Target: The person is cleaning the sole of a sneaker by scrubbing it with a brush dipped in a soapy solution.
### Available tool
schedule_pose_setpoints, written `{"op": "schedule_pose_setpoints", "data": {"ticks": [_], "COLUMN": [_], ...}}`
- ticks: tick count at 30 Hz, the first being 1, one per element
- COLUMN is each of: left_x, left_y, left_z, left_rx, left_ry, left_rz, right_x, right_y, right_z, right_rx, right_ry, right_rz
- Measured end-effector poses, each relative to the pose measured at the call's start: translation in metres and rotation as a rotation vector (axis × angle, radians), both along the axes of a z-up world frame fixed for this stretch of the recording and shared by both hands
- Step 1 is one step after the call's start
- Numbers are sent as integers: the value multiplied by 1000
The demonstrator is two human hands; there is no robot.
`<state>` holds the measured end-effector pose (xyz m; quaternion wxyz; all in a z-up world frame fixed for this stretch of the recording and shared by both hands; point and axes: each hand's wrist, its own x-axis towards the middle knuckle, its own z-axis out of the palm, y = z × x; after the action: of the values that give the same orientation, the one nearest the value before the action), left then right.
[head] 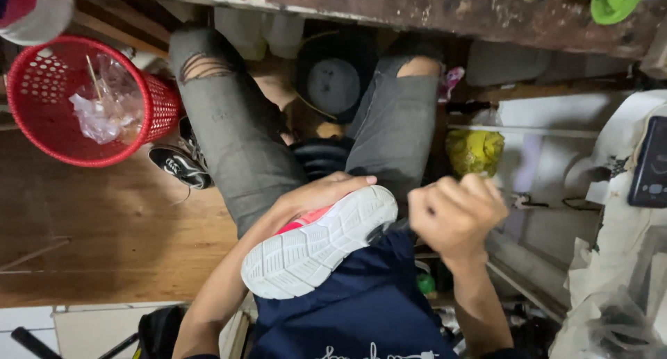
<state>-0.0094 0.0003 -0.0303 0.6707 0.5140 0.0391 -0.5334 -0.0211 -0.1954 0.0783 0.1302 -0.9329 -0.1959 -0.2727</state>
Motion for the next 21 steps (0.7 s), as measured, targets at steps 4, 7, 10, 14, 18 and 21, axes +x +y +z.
{"op": "schedule_pose_setpoints", "data": {"ticks": [4, 7, 10, 14, 18, 21], "left_x": [-5, -4, 0, 15, 29, 25], "left_y": [3, 3, 6, 24, 39, 32], "left_z": [-22, -28, -24, -42, 20, 53], "left_rx": [52, 20, -51, -159, -248, 16], "left_ry": [89, 51, -48, -335, -614, -737], "left_rz": [113, 180, 290, 504, 653, 923], "right_x": [2, 2, 7, 15, 22, 21], "right_y": [-30, -14, -12, -19, 11, 18], "right_z": [-21, -10, -5, 5, 31, 47], "right_rx": [-94, -62, -8, 213, 433, 497], "right_ry": [-5, -47, -91, -43, 49, 206], "right_rz": [-74, -96, -112, -171, -129, -166]}}
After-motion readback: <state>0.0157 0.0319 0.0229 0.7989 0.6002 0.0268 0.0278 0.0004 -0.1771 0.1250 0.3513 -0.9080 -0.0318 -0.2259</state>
